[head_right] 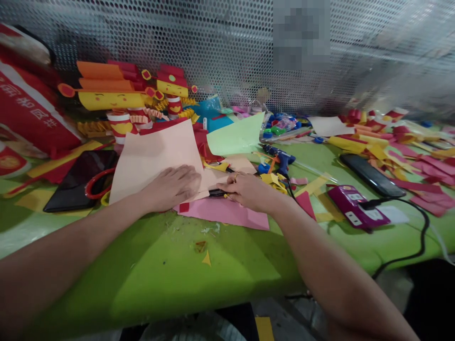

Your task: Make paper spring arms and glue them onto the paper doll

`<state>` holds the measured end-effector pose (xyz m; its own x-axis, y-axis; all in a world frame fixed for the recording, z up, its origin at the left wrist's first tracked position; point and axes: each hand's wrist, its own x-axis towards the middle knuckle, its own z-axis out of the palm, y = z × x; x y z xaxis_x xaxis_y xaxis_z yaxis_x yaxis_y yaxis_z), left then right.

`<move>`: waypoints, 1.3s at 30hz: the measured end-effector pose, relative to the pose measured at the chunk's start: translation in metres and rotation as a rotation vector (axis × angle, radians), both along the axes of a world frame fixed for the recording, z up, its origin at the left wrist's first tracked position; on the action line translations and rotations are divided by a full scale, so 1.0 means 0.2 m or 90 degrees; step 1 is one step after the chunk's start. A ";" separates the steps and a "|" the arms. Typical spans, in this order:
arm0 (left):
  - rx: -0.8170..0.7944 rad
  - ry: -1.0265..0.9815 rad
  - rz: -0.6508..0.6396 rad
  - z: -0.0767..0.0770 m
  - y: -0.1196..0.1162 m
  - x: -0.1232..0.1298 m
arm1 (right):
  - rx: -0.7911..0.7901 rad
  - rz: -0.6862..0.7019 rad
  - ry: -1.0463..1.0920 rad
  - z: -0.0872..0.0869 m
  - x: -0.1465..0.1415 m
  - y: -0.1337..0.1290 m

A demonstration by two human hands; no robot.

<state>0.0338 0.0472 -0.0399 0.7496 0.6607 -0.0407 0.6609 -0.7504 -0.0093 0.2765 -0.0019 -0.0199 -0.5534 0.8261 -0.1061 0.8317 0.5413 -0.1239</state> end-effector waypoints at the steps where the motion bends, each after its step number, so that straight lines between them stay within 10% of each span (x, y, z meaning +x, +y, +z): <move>1: -0.001 0.001 0.000 0.00 0.00 0.00 | 0.005 0.008 0.001 0.00 0.00 0.00; 39: -0.015 -0.006 0.007 0.00 0.00 0.00 | 0.017 0.030 0.009 0.03 0.01 -0.03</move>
